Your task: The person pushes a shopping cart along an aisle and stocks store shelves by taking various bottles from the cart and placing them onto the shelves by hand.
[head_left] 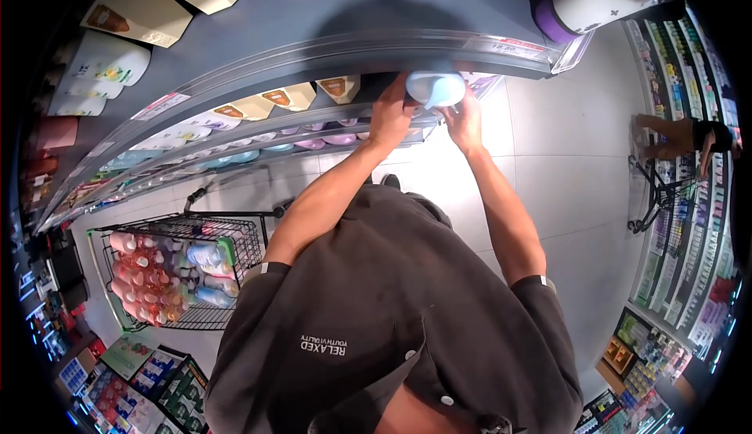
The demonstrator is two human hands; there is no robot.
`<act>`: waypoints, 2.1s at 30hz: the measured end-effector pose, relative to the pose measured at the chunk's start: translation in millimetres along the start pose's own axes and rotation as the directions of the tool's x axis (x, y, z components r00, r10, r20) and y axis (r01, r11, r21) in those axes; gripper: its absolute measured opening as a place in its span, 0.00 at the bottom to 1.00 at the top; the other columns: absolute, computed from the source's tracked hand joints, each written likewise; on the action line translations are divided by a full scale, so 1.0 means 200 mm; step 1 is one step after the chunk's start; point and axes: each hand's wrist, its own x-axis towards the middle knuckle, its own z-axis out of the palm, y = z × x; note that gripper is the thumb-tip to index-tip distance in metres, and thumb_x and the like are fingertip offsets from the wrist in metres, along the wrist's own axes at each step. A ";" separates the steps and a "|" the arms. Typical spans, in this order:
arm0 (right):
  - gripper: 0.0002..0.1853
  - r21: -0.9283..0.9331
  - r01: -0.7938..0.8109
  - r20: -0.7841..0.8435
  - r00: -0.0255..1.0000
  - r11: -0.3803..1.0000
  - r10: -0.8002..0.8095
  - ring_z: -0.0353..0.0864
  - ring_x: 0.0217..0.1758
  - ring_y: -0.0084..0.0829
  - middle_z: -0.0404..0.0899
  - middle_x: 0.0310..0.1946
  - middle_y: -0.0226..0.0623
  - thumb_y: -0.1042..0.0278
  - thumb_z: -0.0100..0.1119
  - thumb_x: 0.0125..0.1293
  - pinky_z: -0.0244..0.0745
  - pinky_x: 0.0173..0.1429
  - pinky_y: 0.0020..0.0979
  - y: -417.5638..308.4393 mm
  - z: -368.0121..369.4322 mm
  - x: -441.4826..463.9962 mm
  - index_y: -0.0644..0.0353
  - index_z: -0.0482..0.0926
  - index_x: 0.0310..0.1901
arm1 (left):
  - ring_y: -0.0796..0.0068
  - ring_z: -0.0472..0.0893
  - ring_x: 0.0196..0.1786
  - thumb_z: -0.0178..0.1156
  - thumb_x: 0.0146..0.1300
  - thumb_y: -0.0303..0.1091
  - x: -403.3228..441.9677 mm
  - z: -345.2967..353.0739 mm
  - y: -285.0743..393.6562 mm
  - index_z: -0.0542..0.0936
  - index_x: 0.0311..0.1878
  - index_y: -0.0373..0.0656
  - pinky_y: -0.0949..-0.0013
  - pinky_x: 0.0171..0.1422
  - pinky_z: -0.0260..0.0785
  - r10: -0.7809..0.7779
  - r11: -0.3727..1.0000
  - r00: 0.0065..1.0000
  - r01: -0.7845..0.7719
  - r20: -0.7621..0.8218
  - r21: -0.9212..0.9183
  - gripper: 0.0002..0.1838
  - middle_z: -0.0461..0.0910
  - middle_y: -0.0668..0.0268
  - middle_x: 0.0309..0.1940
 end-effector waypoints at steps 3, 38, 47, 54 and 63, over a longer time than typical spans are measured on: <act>0.33 0.196 -0.107 0.051 0.994 0.975 0.099 0.82 0.58 0.36 0.79 0.59 0.44 0.86 0.69 0.61 0.79 0.64 0.38 0.06 0.01 0.04 0.63 0.70 0.68 | 0.39 0.83 0.53 0.69 0.63 0.32 0.05 0.06 -0.06 0.73 0.67 0.41 0.49 0.55 0.77 0.033 0.999 0.999 -0.032 -0.029 0.021 0.29 0.83 0.46 0.50; 0.52 0.229 -0.307 0.430 0.883 0.924 0.187 0.64 0.74 0.45 0.49 0.79 0.52 0.73 0.75 0.61 0.69 0.72 0.44 -0.08 0.62 0.02 0.65 0.47 0.79 | 0.68 0.86 0.36 0.63 0.62 0.21 -0.37 -0.67 -0.36 0.81 0.55 0.36 0.68 0.43 0.79 -0.141 0.975 0.666 0.221 -0.732 0.014 0.17 0.85 0.59 0.39; 0.41 -0.162 0.674 0.335 0.725 0.721 -0.602 0.58 0.75 0.57 0.53 0.75 0.58 0.80 0.62 0.57 0.55 0.78 0.53 -0.54 0.47 -0.03 0.69 0.58 0.74 | 0.44 0.66 0.71 0.77 0.48 0.31 -0.22 -1.00 -0.64 0.62 0.72 0.36 0.54 0.78 0.60 -0.383 0.826 0.413 0.553 -0.826 -0.107 0.48 0.68 0.47 0.66; 0.37 -0.243 0.755 0.569 0.619 0.609 -0.541 0.72 0.66 0.59 0.69 0.65 0.64 0.62 0.72 0.63 0.71 0.66 0.50 -1.00 0.82 0.25 0.70 0.68 0.69 | 0.44 0.67 0.70 0.77 0.43 0.31 -0.08 -0.91 -0.67 0.62 0.73 0.41 0.47 0.73 0.59 -0.395 0.855 0.383 0.485 -0.835 -0.182 0.52 0.69 0.50 0.68; 0.36 -0.391 0.369 0.663 0.748 0.843 -0.019 0.87 0.45 0.50 0.86 0.46 0.53 0.45 0.80 0.54 0.81 0.53 0.42 -1.17 1.00 0.45 0.66 0.82 0.55 | 0.53 0.70 0.68 0.80 0.42 0.34 -0.14 -0.95 -0.78 0.64 0.73 0.45 0.51 0.70 0.58 -0.247 0.859 0.456 0.512 -0.855 0.025 0.52 0.72 0.57 0.66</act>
